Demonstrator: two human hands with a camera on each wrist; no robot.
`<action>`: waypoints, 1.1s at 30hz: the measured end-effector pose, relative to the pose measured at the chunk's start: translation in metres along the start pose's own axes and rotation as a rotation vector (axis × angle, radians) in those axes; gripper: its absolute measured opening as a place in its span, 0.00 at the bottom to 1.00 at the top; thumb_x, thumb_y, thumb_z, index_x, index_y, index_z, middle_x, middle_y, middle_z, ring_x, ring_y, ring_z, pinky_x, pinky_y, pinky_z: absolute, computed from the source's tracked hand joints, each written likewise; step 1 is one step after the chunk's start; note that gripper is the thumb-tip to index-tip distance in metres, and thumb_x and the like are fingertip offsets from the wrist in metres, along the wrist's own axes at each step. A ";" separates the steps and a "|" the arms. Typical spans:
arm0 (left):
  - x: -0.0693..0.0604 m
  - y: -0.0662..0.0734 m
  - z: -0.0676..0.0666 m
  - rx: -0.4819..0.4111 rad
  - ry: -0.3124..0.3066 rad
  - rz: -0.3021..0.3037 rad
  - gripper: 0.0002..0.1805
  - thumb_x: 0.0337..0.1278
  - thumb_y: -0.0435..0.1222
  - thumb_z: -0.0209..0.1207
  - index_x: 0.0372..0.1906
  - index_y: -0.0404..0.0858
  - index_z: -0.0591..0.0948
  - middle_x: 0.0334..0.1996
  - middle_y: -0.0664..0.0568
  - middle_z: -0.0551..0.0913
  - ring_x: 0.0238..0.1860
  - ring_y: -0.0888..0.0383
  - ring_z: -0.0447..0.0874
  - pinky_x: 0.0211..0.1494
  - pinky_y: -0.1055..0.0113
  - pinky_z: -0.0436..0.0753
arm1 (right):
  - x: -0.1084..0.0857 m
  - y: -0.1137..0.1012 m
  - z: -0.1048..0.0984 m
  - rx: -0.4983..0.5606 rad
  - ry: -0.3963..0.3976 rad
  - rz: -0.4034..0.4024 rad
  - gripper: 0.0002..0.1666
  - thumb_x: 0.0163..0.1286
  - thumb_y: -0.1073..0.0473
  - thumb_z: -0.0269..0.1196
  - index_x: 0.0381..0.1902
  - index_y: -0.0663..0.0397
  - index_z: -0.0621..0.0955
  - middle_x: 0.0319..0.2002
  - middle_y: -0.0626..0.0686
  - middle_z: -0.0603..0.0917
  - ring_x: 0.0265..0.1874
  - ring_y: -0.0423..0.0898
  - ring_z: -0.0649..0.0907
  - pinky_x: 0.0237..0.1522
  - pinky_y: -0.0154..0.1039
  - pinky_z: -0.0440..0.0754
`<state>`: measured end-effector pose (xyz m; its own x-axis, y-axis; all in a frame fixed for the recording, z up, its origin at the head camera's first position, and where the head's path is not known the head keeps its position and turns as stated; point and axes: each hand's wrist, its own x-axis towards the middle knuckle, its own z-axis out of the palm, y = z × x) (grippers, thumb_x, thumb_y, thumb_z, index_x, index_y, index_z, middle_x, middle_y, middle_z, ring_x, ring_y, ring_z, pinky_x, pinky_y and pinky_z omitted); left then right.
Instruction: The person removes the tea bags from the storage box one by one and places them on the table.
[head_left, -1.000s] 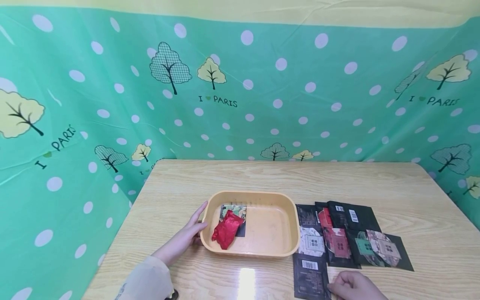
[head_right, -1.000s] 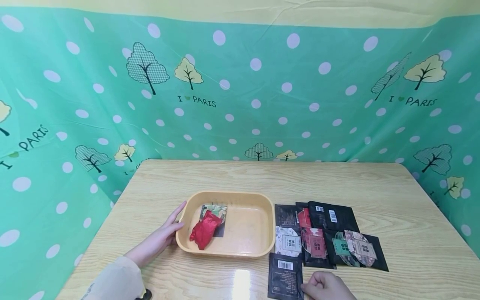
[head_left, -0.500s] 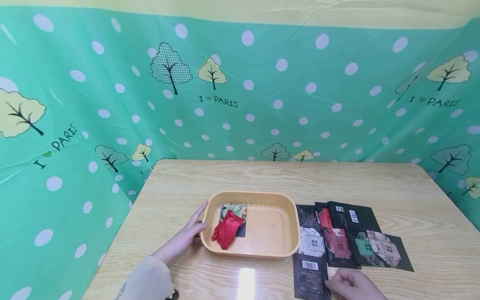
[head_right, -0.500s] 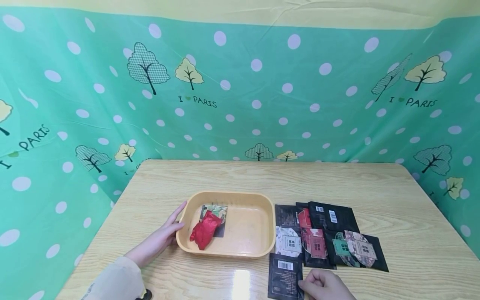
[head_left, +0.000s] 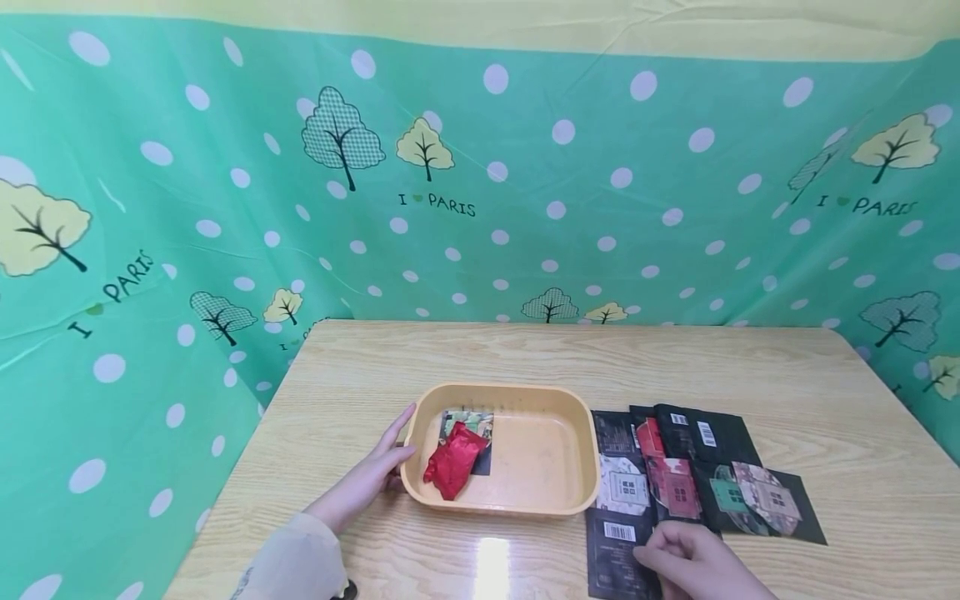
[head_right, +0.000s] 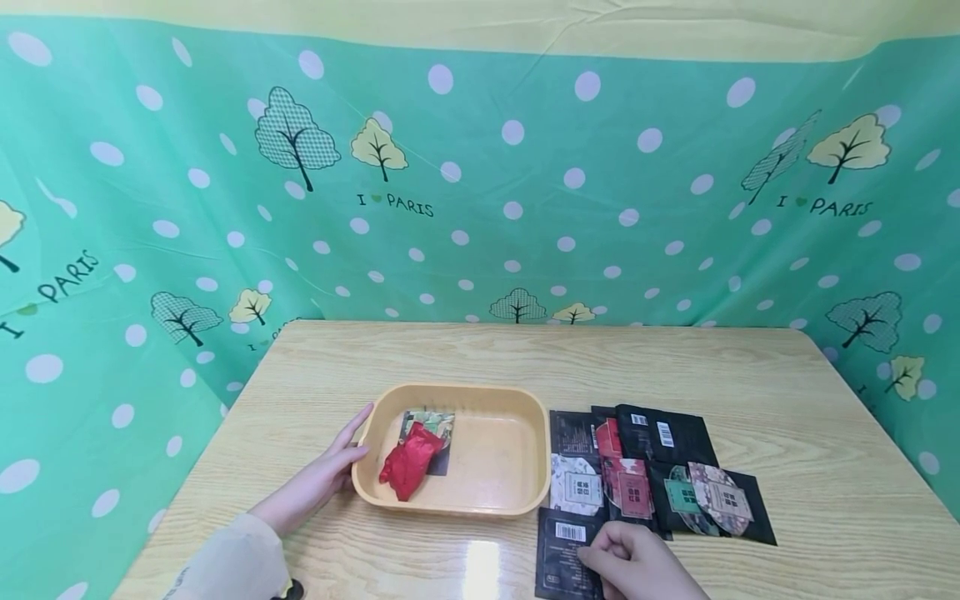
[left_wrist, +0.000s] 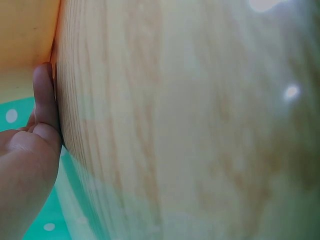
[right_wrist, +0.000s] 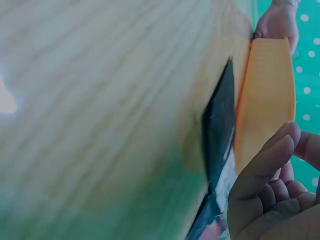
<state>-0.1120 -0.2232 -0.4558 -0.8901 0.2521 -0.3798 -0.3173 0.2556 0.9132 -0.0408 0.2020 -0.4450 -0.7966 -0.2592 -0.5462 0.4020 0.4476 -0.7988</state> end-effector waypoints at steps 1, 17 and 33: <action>0.000 0.000 0.000 -0.008 -0.005 0.007 0.38 0.74 0.45 0.44 0.80 0.57 0.40 0.74 0.25 0.53 0.61 0.45 0.77 0.52 0.65 0.80 | 0.000 -0.003 0.000 -0.001 0.000 -0.007 0.16 0.70 0.52 0.61 0.31 0.61 0.79 0.15 0.46 0.75 0.14 0.41 0.73 0.16 0.31 0.66; 0.002 -0.001 0.000 -0.039 -0.035 0.045 0.40 0.73 0.42 0.44 0.80 0.52 0.38 0.72 0.21 0.53 0.55 0.46 0.80 0.48 0.63 0.84 | 0.006 -0.046 0.009 -0.006 -0.015 -0.146 0.19 0.72 0.52 0.59 0.41 0.66 0.81 0.25 0.50 0.83 0.21 0.44 0.79 0.23 0.37 0.82; 0.003 -0.002 -0.001 -0.043 -0.037 0.059 0.40 0.73 0.41 0.43 0.80 0.51 0.37 0.68 0.19 0.59 0.47 0.50 0.84 0.45 0.63 0.85 | 0.024 -0.083 0.025 0.121 0.006 -0.290 0.26 0.72 0.57 0.59 0.58 0.75 0.74 0.39 0.59 0.87 0.27 0.45 0.83 0.33 0.39 0.88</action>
<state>-0.1142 -0.2244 -0.4589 -0.8953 0.2996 -0.3296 -0.2793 0.1989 0.9394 -0.0823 0.1371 -0.3979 -0.8882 -0.3564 -0.2901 0.2083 0.2504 -0.9455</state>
